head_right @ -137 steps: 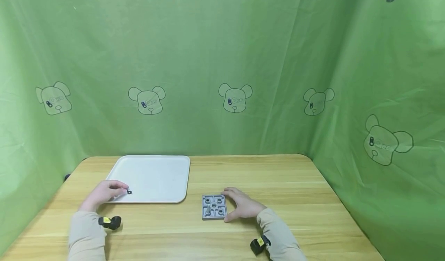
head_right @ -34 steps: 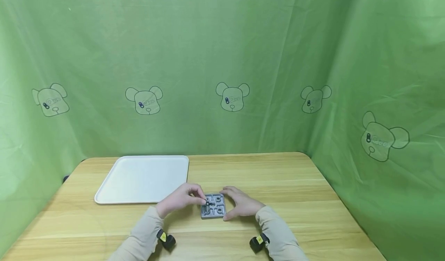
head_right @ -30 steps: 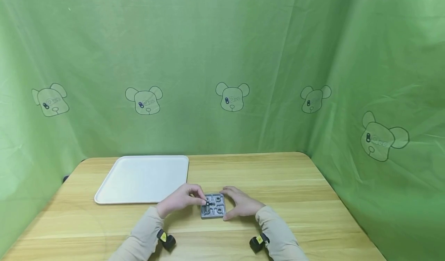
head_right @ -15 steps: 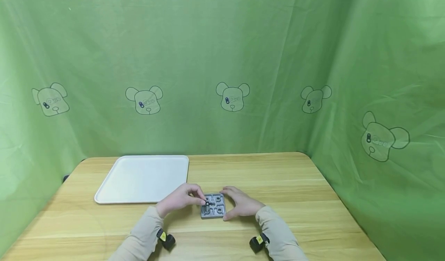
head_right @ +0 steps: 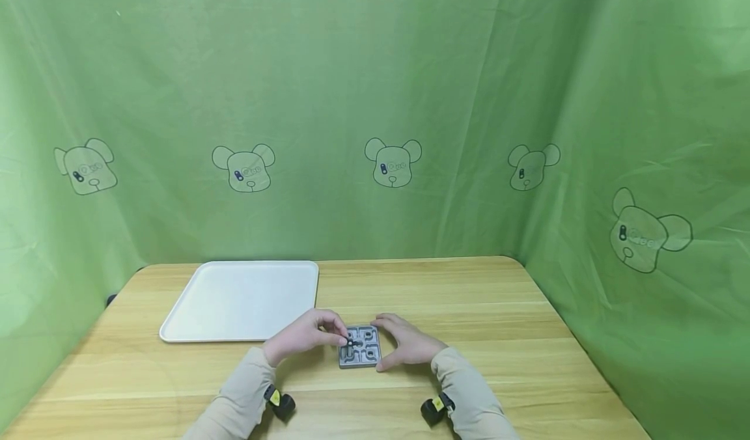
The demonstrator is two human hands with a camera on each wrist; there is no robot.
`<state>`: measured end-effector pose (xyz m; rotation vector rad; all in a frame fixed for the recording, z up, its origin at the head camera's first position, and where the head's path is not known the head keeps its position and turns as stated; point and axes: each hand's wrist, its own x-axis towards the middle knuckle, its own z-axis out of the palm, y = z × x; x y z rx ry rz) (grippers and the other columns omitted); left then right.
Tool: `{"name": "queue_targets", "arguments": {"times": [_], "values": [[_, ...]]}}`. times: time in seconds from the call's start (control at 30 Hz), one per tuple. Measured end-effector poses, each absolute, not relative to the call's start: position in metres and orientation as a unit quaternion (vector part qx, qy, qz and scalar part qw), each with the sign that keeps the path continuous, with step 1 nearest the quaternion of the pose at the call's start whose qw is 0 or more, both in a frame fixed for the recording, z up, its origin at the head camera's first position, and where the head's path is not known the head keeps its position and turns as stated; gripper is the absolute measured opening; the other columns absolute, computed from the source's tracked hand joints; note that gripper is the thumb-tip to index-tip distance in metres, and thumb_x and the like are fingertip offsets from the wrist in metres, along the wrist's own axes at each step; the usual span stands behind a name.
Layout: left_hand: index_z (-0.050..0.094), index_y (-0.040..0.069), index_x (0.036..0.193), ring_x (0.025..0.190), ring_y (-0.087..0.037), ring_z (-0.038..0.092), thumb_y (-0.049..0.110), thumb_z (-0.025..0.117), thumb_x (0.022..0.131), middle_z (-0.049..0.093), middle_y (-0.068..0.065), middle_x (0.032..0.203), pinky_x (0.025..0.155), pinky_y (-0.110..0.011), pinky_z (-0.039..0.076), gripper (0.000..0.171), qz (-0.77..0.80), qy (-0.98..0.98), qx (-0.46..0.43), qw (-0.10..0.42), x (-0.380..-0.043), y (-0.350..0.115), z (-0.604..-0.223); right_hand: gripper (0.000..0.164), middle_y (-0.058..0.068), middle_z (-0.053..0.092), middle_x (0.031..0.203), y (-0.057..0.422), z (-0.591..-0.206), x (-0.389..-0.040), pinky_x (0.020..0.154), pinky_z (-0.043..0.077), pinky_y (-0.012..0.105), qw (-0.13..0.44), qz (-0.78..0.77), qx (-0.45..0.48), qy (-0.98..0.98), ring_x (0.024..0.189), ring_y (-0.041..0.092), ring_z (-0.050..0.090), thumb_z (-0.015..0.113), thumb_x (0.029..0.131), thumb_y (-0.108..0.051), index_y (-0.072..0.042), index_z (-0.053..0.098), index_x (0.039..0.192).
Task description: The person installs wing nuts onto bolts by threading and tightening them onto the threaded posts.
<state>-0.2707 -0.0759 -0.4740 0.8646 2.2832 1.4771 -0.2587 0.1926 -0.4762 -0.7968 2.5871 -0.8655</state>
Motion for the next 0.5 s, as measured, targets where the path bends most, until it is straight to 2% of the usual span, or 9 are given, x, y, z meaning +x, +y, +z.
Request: {"name": "queue_targets", "arguments": {"times": [0.23, 0.5], "values": [[0.071, 0.010, 0.097, 0.089, -0.005, 0.060, 0.016, 0.072, 0.085, 0.072, -0.005, 0.099, 0.087, -0.026, 0.046, 0.013, 0.494, 0.800, 0.310, 0.141, -0.2726, -0.0754, -0.4763, 0.095, 0.026, 0.027, 0.155, 0.1931, -0.4786, -0.2601, 0.110, 0.022, 0.069, 0.149, -0.305, -0.279, 0.898, 0.141, 0.049, 0.026, 0.080, 0.073, -0.039, -0.003, 0.036, 0.147], [0.071, 0.013, 0.101, 0.085, -0.006, 0.059, 0.017, 0.075, 0.082, 0.070, 0.000, 0.096, 0.082, -0.024, 0.047, 0.020, 0.496, 0.800, 0.302, 0.153, -0.2725, -0.0735, -0.4763, 0.095, 0.025, 0.027, 0.155, 0.1930, -0.4806, -0.2612, 0.110, 0.022, 0.069, 0.151, -0.308, -0.278, 0.897, 0.142, 0.048, 0.027, 0.080, 0.072, -0.040, -0.003, 0.036, 0.148]]}}
